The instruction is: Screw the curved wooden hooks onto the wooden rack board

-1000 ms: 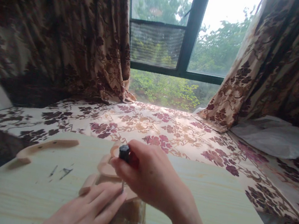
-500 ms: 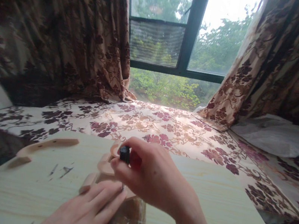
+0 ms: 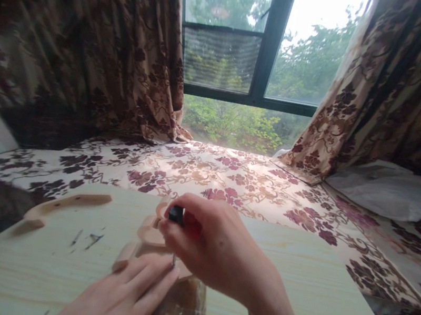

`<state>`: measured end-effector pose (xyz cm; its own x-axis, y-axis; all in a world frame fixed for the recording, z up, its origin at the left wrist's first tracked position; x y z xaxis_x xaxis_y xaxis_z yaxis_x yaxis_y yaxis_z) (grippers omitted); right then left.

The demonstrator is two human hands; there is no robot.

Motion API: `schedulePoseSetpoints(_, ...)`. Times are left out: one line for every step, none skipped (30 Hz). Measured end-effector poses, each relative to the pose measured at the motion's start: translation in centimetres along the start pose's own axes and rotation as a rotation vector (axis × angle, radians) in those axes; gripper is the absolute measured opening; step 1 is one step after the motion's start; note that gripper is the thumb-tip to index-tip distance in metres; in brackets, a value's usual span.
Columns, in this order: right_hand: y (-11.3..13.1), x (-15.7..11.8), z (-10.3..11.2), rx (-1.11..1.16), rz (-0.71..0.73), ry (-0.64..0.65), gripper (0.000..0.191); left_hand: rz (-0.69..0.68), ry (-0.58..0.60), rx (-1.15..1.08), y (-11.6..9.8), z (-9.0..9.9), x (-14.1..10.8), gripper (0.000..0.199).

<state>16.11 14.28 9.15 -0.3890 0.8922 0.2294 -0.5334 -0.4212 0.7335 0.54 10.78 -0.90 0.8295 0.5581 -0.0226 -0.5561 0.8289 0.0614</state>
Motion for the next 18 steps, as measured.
schedulePoseSetpoints(-0.01,0.06,-0.03,-0.005,-0.002,-0.002,0.009,0.005,-0.001,-0.005,-0.01,-0.01,0.01,0.078)
schedulePoseSetpoints(-0.06,0.15,-0.06,-0.014,-0.012,-0.008,0.012,0.012,0.001,-0.009,0.00,-0.02,0.03,0.078)
schedulePoseSetpoints(-0.15,0.26,-0.10,-0.023,-0.027,-0.019,0.015,0.016,0.009,-0.014,0.01,-0.02,0.07,0.078)
schedulePoseSetpoints(-0.25,0.36,-0.12,-0.030,-0.043,-0.034,0.017,0.011,0.021,-0.021,0.02,-0.01,0.13,0.078)
schedulePoseSetpoints(-0.33,0.43,-0.13,-0.034,-0.056,-0.047,0.019,0.004,0.037,-0.030,0.05,0.02,0.18,0.078)
schedulePoseSetpoints(-0.39,0.45,-0.13,-0.035,-0.065,-0.052,0.019,0.003,0.053,-0.038,0.08,0.07,0.22,0.078)
schedulePoseSetpoints(-0.41,0.42,-0.12,-0.033,-0.067,-0.051,0.017,0.003,0.067,-0.046,0.11,0.13,0.25,0.078)
schedulePoseSetpoints(-0.38,0.36,-0.10,-0.025,-0.061,-0.044,0.013,0.005,0.074,-0.053,0.14,0.19,0.25,0.078)
schedulePoseSetpoints(-0.32,0.26,-0.08,-0.012,-0.048,-0.033,0.008,0.005,0.074,-0.060,0.15,0.26,0.24,0.078)
schedulePoseSetpoints(-0.23,0.16,-0.06,0.004,-0.029,-0.020,0.005,0.009,0.068,-0.063,0.16,0.30,0.20,0.078)
schedulePoseSetpoints(-0.14,0.08,-0.04,0.022,-0.010,-0.009,0.005,0.008,0.060,-0.064,0.14,0.32,0.16,0.077)
schedulePoseSetpoints(-0.07,0.03,-0.02,0.038,0.006,0.000,0.005,0.005,0.051,-0.064,0.11,0.31,0.12,0.077)
schedulePoseSetpoints(-0.02,0.02,-0.03,0.046,0.016,0.007,0.003,0.004,0.042,-0.060,0.09,0.27,0.09,0.077)
schedulePoseSetpoints(-0.02,0.05,-0.06,0.044,0.018,0.008,0.005,0.005,0.034,-0.053,0.08,0.19,0.06,0.077)
schedulePoseSetpoints(-0.05,0.11,-0.09,0.036,0.014,0.007,0.009,0.006,0.027,-0.045,0.09,0.08,0.06,0.077)
schedulePoseSetpoints(-0.12,0.19,-0.13,0.022,0.001,0.000,0.012,0.006,0.021,-0.036,0.12,-0.06,0.06,0.077)
schedulePoseSetpoints(-0.19,0.26,-0.15,0.006,-0.011,-0.012,0.014,0.004,0.015,-0.028,0.15,-0.22,0.06,0.078)
schedulePoseSetpoints(-0.26,0.31,-0.17,-0.010,-0.022,-0.024,0.015,0.000,0.005,-0.020,0.20,-0.40,0.06,0.078)
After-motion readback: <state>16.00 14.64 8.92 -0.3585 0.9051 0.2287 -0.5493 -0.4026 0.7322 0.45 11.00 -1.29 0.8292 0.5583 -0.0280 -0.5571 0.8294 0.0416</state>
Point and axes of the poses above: each hand's wrist, its own x-axis towards the middle knuckle, its own z-axis out of the back of the hand, y = z × x, the point moved 2 cm from there along x, towards the middle knuckle, and after that the axes turned 14 degrees about -z, right-handed, at the moved point
